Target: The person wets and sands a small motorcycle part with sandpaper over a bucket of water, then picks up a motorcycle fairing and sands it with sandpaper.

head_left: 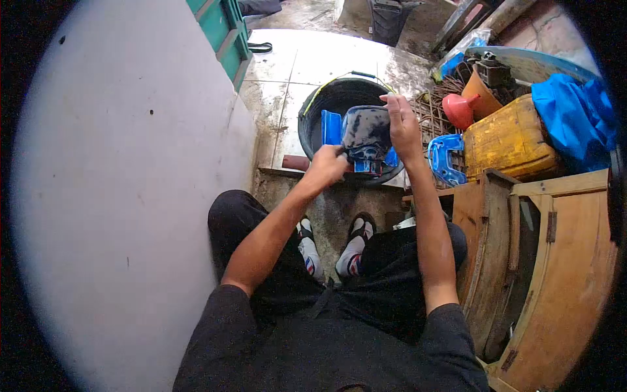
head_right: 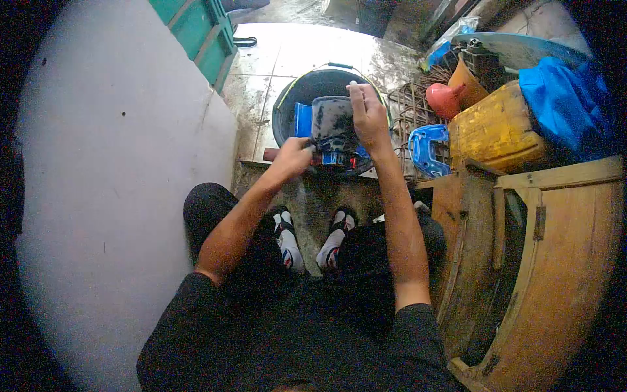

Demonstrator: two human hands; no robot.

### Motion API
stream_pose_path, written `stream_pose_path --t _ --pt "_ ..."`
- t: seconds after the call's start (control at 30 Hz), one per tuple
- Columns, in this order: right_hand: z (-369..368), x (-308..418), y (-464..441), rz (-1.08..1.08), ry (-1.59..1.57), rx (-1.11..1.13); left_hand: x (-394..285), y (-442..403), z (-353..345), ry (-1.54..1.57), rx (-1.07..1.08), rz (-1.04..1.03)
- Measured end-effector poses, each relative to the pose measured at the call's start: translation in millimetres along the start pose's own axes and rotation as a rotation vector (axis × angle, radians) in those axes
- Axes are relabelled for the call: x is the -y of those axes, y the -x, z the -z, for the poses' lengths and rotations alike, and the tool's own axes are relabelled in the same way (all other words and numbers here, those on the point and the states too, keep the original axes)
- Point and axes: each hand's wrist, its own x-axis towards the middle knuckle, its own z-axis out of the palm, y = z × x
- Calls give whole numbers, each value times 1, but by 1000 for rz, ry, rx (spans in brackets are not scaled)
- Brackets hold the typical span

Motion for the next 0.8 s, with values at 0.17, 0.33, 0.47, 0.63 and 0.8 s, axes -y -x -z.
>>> stream_pose_path --t 0.17,0.33,0.47,0.63,0.8 --pt "-6 0 -1 99 -35 -86 -9 4 -1 -101 -225 -99" --pt "-4 7 1 13 -15 -51 -28 24 -2 -303 -419 -344" --pt "-5 5 1 74 -20 -76 -4 7 2 -428 -441 -457" --pt "-1 7 3 38 12 -52 -19 7 -2 -171 -472 -580" --pt "-3 6 0 67 -4 -62 -42 18 3 -143 -392 -411"
